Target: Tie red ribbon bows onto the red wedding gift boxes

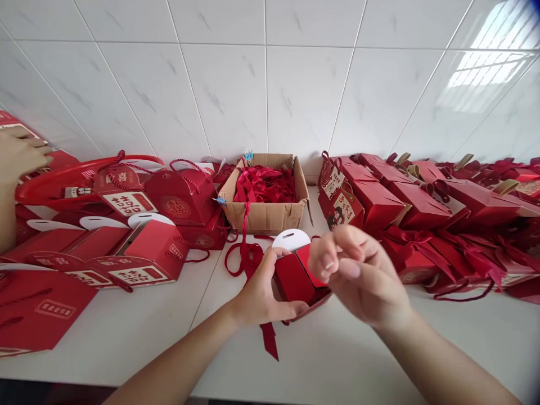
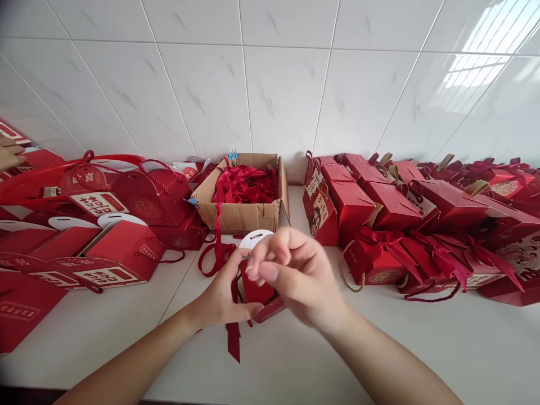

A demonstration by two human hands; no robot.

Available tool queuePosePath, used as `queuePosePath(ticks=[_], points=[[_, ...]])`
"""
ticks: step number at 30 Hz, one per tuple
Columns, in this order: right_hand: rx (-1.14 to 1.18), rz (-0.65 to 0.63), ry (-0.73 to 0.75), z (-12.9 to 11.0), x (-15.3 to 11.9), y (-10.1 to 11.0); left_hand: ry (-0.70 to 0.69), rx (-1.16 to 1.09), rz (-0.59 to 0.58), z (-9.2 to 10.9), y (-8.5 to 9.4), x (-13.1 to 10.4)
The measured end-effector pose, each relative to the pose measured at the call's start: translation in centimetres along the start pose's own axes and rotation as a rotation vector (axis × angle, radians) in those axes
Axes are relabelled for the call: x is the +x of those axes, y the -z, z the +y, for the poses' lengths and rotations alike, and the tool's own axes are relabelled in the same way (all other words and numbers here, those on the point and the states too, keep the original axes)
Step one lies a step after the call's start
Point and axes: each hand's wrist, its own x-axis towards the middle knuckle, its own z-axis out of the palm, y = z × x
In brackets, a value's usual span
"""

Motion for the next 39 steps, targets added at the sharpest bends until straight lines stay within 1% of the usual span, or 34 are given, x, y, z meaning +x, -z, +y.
queuePosePath(ticks=[2, 3, 5, 7, 8, 10, 13, 15, 16, 18, 22, 26, 29, 33, 37, 39], points=[[-0.254, -0.014, 0.122, -1.2, 0.4, 1.3, 0.104, -0.142, -0.103, 0.2, -0.2, -0.2], [-0.382, -0.020, 0.154, -1.7, 0.6, 1.9, 0.128, -0.211, -0.151, 0.3, -0.3, -0.3], [-0.604, -0.050, 0.178, -2.7, 0.8, 2.9, 0.114, -0.342, -0.246, 0.1, -0.7, -0.6], [-0.789, -0.114, 0.175, -3.5, 1.1, 3.6, 0.057, -0.431, -0.321, -0.2, -1.0, -0.8], [-0.867, -0.156, 0.168, -3.7, 1.2, 3.8, 0.027, -0.442, -0.332, -0.3, -1.2, -0.9], [-0.994, -0.270, 0.112, -4.1, 1.5, 4.2, -0.031, -0.392, -0.300, -0.4, -1.2, -0.9], [-1.142, -0.488, -0.053, -4.3, 1.8, 4.5, -0.102, -0.252, -0.225, -0.4, -0.9, -0.8], [-1.249, -0.614, -0.148, -4.3, 1.9, 4.3, -0.140, -0.201, -0.224, -0.3, -0.6, -0.7], [-1.314, -0.653, -0.182, -4.3, 1.9, 4.1, -0.159, -0.176, -0.226, -0.3, -0.5, -0.6], [-1.451, -0.692, -0.234, -4.4, 1.5, 3.5, -0.208, -0.112, -0.220, -0.2, -0.4, -0.6], [-1.679, -0.726, -0.298, -4.5, 0.1, 1.9, -0.282, -0.027, -0.207, -0.2, -0.3, -0.6], [-1.776, -0.693, -0.307, -4.3, -1.2, 1.2, -0.281, 0.014, -0.198, -0.3, -0.3, -0.6], [-1.771, -0.661, -0.361, -4.7, -1.3, 1.4, -0.277, 0.011, -0.188, -0.3, -0.3, -0.5], [-1.680, -0.618, -0.445, -6.3, -0.7, 2.0, -0.277, 0.014, -0.190, -0.3, -0.3, -0.5], [-1.608, -0.551, -0.425, -7.4, -0.5, 2.9, -0.286, 0.010, -0.198, -0.3, -0.4, -0.5], [-1.605, -0.549, -0.392, -7.6, -0.6, 3.1, -0.283, 0.006, -0.193, -0.1, -0.4, -0.5]])
